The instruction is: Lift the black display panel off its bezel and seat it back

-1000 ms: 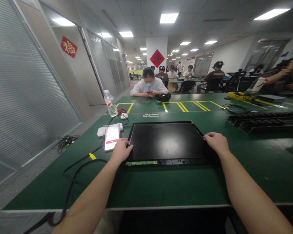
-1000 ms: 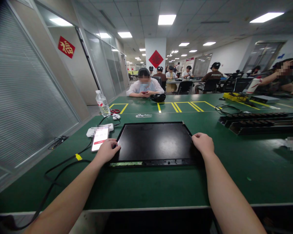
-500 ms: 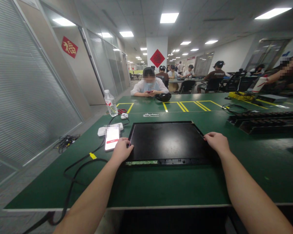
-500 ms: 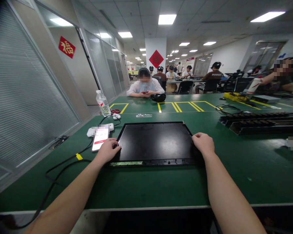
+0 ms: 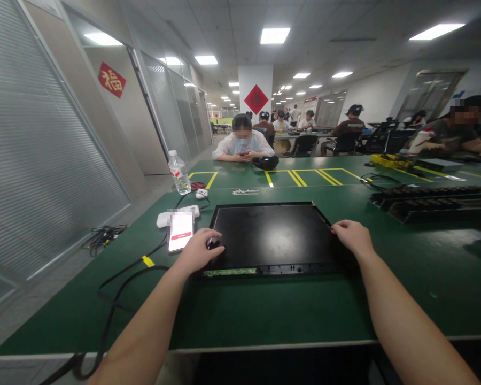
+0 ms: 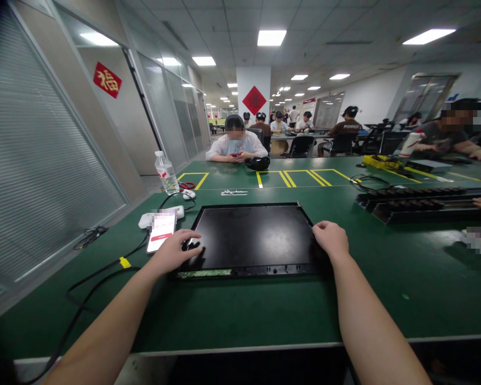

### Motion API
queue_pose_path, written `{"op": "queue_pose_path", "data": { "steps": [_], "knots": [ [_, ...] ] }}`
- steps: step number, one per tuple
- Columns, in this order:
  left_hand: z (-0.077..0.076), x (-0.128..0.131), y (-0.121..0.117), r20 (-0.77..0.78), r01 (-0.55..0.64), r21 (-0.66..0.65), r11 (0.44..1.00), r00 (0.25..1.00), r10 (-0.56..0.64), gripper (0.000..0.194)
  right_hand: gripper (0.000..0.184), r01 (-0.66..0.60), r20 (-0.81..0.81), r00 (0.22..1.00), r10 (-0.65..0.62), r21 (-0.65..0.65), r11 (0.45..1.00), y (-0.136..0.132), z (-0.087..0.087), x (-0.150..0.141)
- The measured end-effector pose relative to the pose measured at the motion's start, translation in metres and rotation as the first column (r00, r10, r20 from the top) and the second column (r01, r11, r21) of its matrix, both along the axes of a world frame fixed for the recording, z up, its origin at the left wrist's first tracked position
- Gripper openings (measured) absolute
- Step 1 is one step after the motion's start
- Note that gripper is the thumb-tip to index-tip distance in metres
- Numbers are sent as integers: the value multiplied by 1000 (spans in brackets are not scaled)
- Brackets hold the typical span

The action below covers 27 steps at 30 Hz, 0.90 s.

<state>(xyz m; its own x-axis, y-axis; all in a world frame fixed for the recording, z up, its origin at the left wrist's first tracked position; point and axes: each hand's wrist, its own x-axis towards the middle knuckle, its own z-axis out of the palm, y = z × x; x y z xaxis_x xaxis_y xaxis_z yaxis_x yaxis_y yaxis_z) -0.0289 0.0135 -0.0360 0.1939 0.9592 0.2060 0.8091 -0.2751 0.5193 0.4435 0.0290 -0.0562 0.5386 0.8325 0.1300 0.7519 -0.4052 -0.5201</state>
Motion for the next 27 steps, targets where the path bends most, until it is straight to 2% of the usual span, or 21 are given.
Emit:
{"op": "queue_pose_path", "data": {
  "steps": [8, 14, 17, 22, 27],
  "knots": [
    [-4, -5, 8, -27, -163, 14, 986, 986, 164, 48, 26, -10, -37, 999, 12, 54, 998, 1, -2, 3],
    [-2, -4, 6, -55, -214, -130, 968, 977, 208, 58, 27, 9, -124, 992, 3, 99, 995, -3, 3, 0],
    [-1, -1, 5, -93, -231, -160, 960, 971, 219, 60, 27, 22, -78, 997, -14, 104, 994, -2, 2, -1],
    [-3, 1, 5, -142, -265, -156, 952, 959, 244, 62, 34, -37, -16, 999, 39, 88, 995, 3, -4, -2],
    [-6, 1, 6, -158, -225, -107, 969, 966, 207, 60, 35, -51, 61, 997, 48, 41, 998, 4, -7, -1]
  ]
}}
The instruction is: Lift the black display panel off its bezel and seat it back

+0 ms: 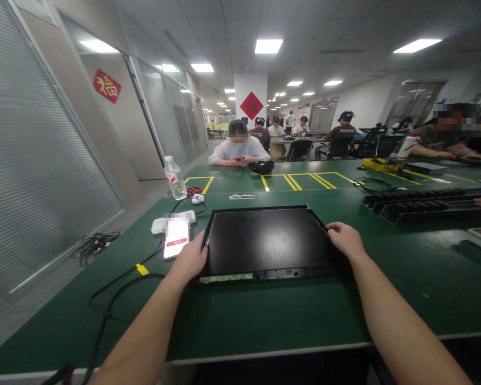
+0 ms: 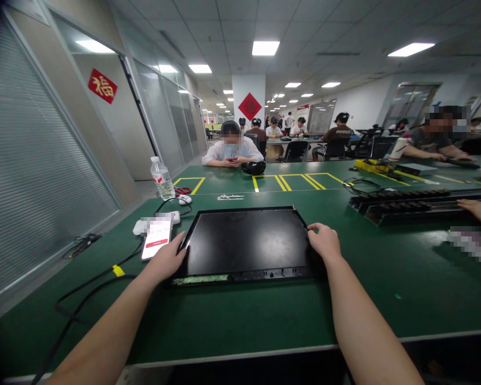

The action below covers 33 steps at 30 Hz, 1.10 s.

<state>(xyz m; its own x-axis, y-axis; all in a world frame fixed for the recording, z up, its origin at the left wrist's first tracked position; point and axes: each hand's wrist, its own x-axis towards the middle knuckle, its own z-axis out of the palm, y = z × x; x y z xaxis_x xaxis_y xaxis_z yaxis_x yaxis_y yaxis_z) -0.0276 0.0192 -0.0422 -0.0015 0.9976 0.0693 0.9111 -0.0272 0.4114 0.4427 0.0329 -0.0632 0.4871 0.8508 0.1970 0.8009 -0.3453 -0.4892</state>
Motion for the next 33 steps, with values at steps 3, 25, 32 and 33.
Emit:
{"op": "queue_pose_path", "data": {
  "steps": [3, 25, 32, 33],
  "knots": [
    [-3, -1, 2, 12, 2, 12, 1000, 1000, -2, 61, 32, 15, -26, 1000, -16, -23, 1000, 0, -3, 3],
    [4, -1, -2, 252, -98, 41, 994, 964, 84, 61, 38, 21, -3, 1000, -21, -81, 996, 4, -11, 8],
    [9, 3, 2, 852, -198, -113, 974, 484, 197, 61, 41, -18, 25, 999, 20, -66, 998, 6, -15, 9],
    [11, 5, 1, 882, -216, -131, 968, 421, 213, 59, 42, -21, 31, 999, 24, -74, 997, 6, -14, 9]
  ]
}}
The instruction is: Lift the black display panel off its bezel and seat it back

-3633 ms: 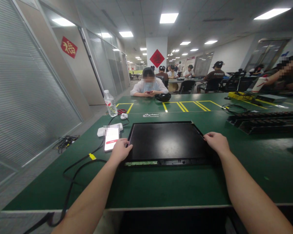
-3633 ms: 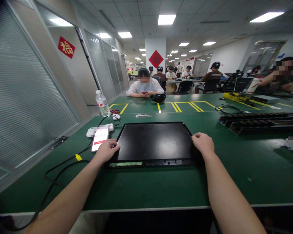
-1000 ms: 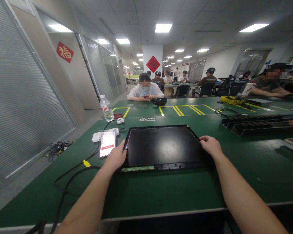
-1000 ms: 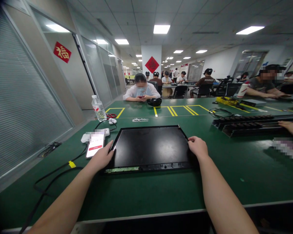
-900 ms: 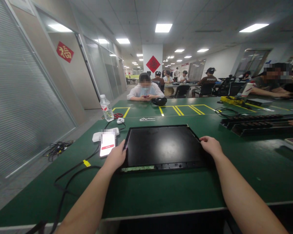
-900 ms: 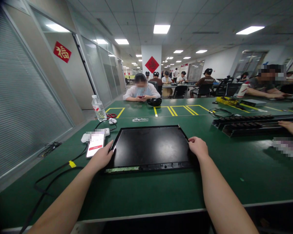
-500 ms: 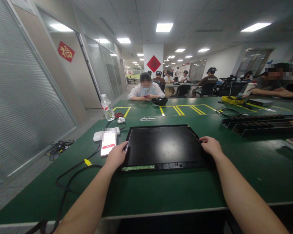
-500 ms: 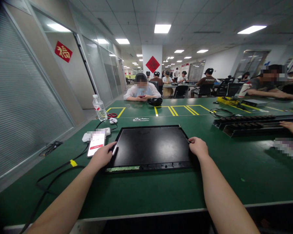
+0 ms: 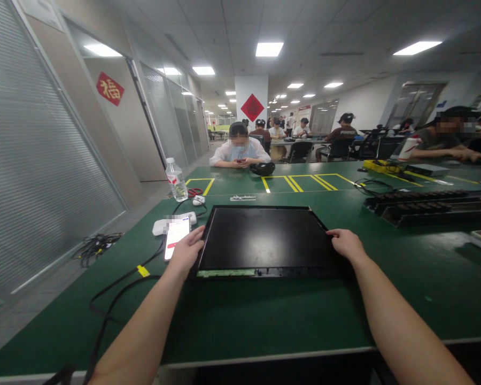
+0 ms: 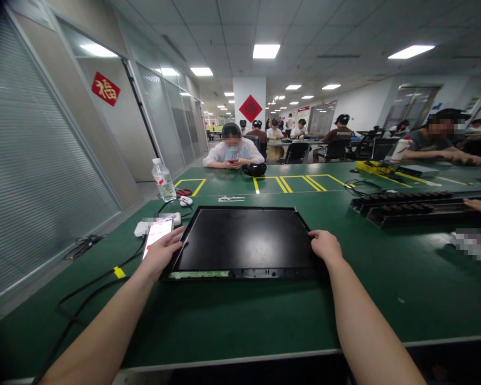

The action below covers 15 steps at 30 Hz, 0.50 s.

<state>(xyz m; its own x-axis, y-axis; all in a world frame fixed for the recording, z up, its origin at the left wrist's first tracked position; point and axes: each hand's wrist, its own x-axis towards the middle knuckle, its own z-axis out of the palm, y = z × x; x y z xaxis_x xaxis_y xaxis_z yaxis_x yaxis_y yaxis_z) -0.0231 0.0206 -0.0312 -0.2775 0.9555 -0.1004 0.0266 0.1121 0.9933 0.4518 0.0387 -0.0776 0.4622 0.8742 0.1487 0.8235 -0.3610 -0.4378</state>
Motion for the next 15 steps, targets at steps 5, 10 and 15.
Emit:
{"op": "queue_pose_path", "data": {
  "steps": [5, 10, 15],
  "knots": [
    [8, 4, -1, 146, -97, -43, 994, 984, 103, 48, 42, -15, 1, 1000, 15, -51, 999, -1, 2, -1],
    [11, 5, 0, 214, -83, -57, 995, 972, 94, 59, 43, -17, -14, 1000, 17, -61, 998, 0, 2, -1],
    [13, 6, 0, 302, -57, -80, 995, 950, 79, 73, 42, -12, -7, 1000, 12, -21, 1000, 1, 0, 0]
  ]
}}
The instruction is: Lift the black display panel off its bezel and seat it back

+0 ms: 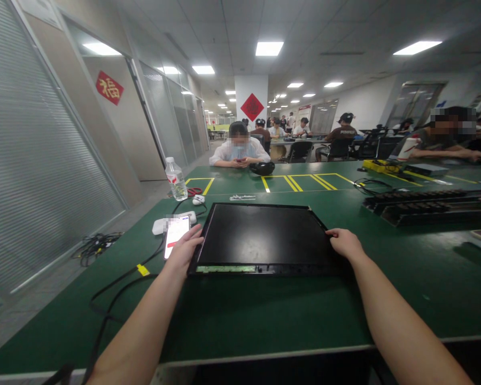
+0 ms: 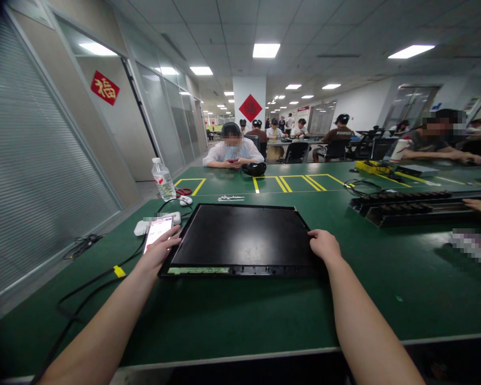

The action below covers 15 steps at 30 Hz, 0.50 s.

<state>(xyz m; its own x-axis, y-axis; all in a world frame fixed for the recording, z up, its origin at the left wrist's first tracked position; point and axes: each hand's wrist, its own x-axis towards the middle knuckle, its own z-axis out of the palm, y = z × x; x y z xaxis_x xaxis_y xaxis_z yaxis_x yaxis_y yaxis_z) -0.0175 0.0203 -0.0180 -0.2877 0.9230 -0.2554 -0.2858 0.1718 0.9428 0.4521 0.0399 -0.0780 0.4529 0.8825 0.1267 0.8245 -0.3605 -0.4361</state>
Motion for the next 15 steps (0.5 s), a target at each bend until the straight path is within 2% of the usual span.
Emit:
{"op": "queue_pose_path", "data": {
  "steps": [4, 8, 15],
  "knots": [
    [3, 1, -1, 74, 27, 0, 1000, 997, -27, 80, 44, 3, 12, 1000, -3, -18, 1000, 0, 1, 0],
    [8, 4, -3, 124, 23, -15, 1000, 992, -21, 77, 47, 0, 18, 1000, 1, -41, 999, -1, 3, -2],
    [10, 7, -5, 146, 44, -54, 998, 989, -36, 77, 46, -8, 13, 1000, 9, -87, 996, -3, 6, -4]
  ]
}}
